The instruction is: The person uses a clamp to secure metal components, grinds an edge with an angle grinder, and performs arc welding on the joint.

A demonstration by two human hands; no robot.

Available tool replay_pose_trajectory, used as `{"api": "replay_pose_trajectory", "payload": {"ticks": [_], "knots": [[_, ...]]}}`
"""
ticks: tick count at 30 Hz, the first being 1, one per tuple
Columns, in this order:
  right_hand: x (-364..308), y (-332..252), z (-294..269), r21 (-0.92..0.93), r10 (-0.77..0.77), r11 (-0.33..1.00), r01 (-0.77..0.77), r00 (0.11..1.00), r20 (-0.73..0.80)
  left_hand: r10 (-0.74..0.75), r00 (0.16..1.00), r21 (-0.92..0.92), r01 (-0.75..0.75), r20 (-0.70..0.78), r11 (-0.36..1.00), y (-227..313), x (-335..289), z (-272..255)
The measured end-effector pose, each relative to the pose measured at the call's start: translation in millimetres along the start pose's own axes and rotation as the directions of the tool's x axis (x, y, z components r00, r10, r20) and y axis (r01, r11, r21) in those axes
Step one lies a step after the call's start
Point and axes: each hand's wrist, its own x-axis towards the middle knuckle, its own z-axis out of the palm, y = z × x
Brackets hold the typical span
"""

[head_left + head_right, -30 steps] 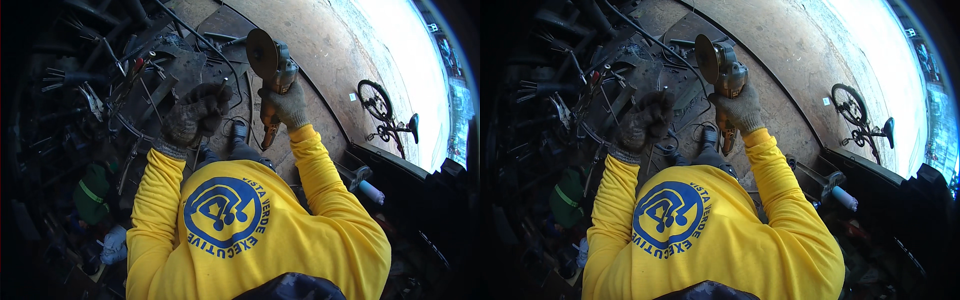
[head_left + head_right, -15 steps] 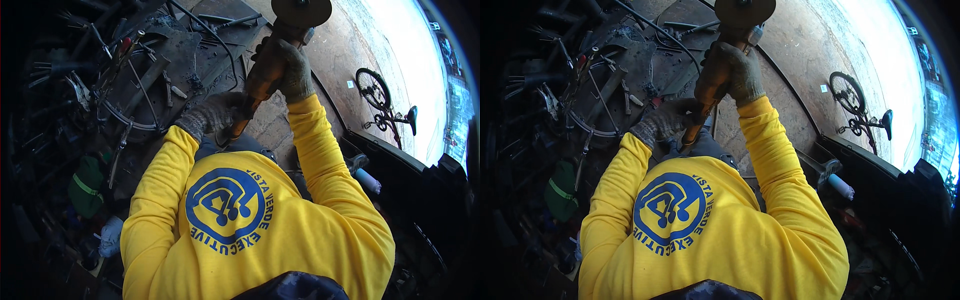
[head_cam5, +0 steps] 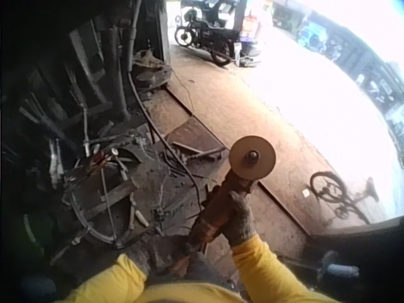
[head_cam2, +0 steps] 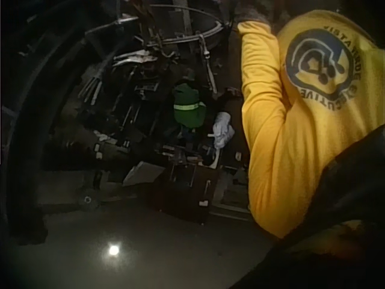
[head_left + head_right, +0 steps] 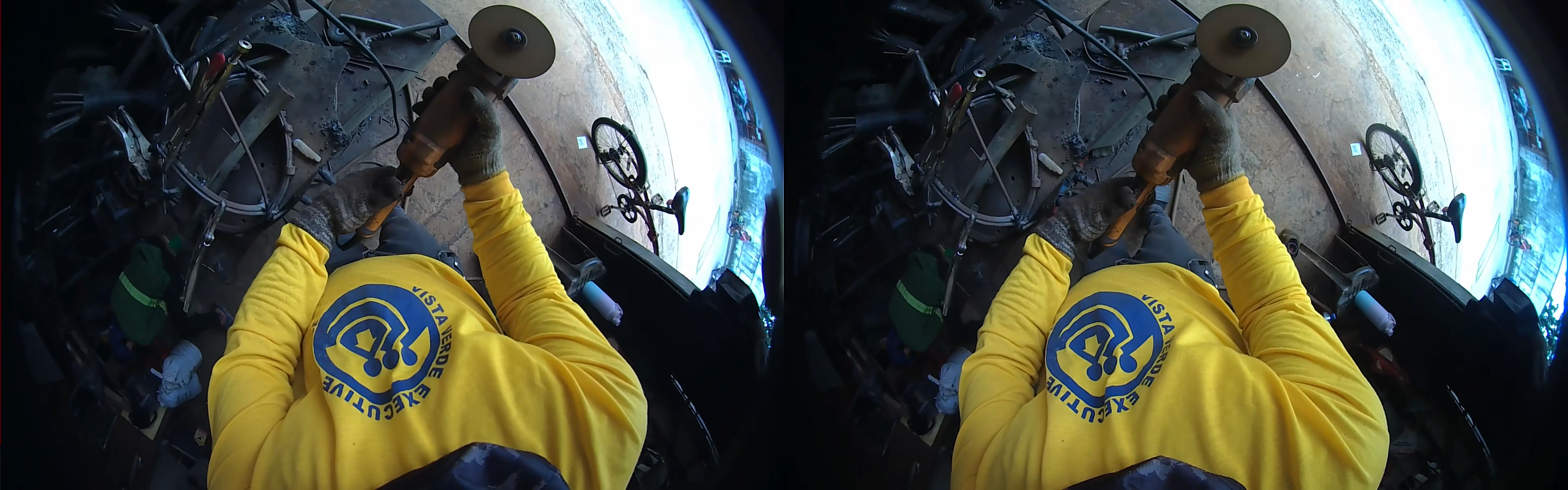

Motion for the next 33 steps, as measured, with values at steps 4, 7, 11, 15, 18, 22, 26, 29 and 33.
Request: {"api": "replay_pose_trajectory", "payload": {"ticks": [4,7,11,15,18,22,26,29,33], "knots": [[1,25,-23,0.109,0.064,0.992,-0.061,0.998,-0.024,-0.037,0.999,-0.12,0.037,0.006,0.992,-12,-7,6],[1,52,-52,0.134,0.116,0.985,-0.109,0.992,-0.048,-0.198,0.974,0.005,0.199,-0.11,0.98,-18,-11,15],[-3,94,-65,-0.031,0.143,0.987,-0.157,0.95,-0.276,-0.26,0.941,0.156,0.296,-0.217,0.942,-40,-20,29],[3,144,-67,-0.623,-0.048,0.636,-0.455,0.782,-0.621,-0.332,0.892,0.302,0.422,-0.307,0.855,-84,-31,37],[4,159,-32,-0.614,-0.03,0.435,-0.659,0.671,-0.741,-0.346,0.835,0.373,0.512,-0.429,0.774,-120,-38,52],[23,177,-16,-0.659,-0.021,0.316,-0.682,0.69,-0.724,-0.452,0.777,0.359,0.612,-0.438,0.705,-110,-31,44],[81,210,-50,-0.818,0.142,0.111,-0.564,0.824,-0.549,-0.37,0.792,0.332,0.559,-0.485,0.76,-129,-52,37],[137,228,-70,-0.888,0.198,0.128,-0.442,0.888,-0.414,-0.366,0.721,0.221,0.579,-0.588,0.785,-152,-100,43],[204,246,-109,-0.927,0.261,0.095,-0.362,0.908,-0.328,-0.417,0.675,0.162,0.62,-0.608,0.768,-183,-176,61]]}}
